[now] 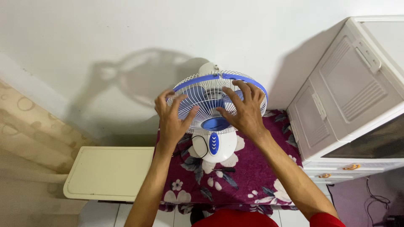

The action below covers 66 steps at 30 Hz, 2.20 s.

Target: The person disassembles a table fan by removing the front grille, rear grille, fan blades, and motor housing components using a screwdriver. Parts are placed on a nearby surface as they are removed.

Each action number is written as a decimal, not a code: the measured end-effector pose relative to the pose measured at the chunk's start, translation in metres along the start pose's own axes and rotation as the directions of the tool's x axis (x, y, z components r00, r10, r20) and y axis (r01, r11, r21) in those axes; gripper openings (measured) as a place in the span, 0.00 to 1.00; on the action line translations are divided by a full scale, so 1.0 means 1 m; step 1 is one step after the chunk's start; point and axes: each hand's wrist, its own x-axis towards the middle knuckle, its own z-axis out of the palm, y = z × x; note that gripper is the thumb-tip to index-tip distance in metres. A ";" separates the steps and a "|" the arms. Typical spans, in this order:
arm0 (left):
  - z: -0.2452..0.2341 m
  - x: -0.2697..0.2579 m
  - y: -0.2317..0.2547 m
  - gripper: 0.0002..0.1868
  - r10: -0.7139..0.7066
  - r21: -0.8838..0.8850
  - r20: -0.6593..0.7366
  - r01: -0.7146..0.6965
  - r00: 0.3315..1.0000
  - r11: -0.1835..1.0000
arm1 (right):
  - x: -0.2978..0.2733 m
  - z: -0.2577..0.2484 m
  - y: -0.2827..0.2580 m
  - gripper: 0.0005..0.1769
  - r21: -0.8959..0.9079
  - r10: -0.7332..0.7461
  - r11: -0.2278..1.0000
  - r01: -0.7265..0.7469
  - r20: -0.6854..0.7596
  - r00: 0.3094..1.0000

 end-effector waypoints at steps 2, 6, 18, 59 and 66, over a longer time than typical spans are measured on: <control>-0.001 0.016 -0.005 0.28 0.015 -0.140 -0.060 -0.024 0.998 0.990 | -0.003 0.006 0.000 0.34 -0.029 -0.035 0.999 0.034 -0.034 0.999; 0.001 0.063 -0.015 0.19 0.091 -0.378 0.066 -0.060 0.994 0.924 | -0.006 0.016 -0.002 0.27 -0.040 -0.017 0.999 0.013 -0.098 0.995; 0.011 0.080 -0.015 0.15 0.095 -0.505 0.171 0.004 0.981 0.863 | 0.004 0.030 -0.024 0.09 0.116 0.181 0.982 -0.150 -0.346 0.921; 0.000 0.032 -0.006 0.16 0.261 -0.266 -0.060 -0.268 0.963 0.926 | -0.017 0.015 -0.038 0.07 0.158 0.194 0.976 -0.153 -0.297 0.935; -0.013 0.012 0.011 0.38 0.117 -0.258 0.159 -0.073 0.980 0.963 | -0.023 0.007 -0.043 0.08 0.163 0.176 0.978 -0.133 -0.286 0.942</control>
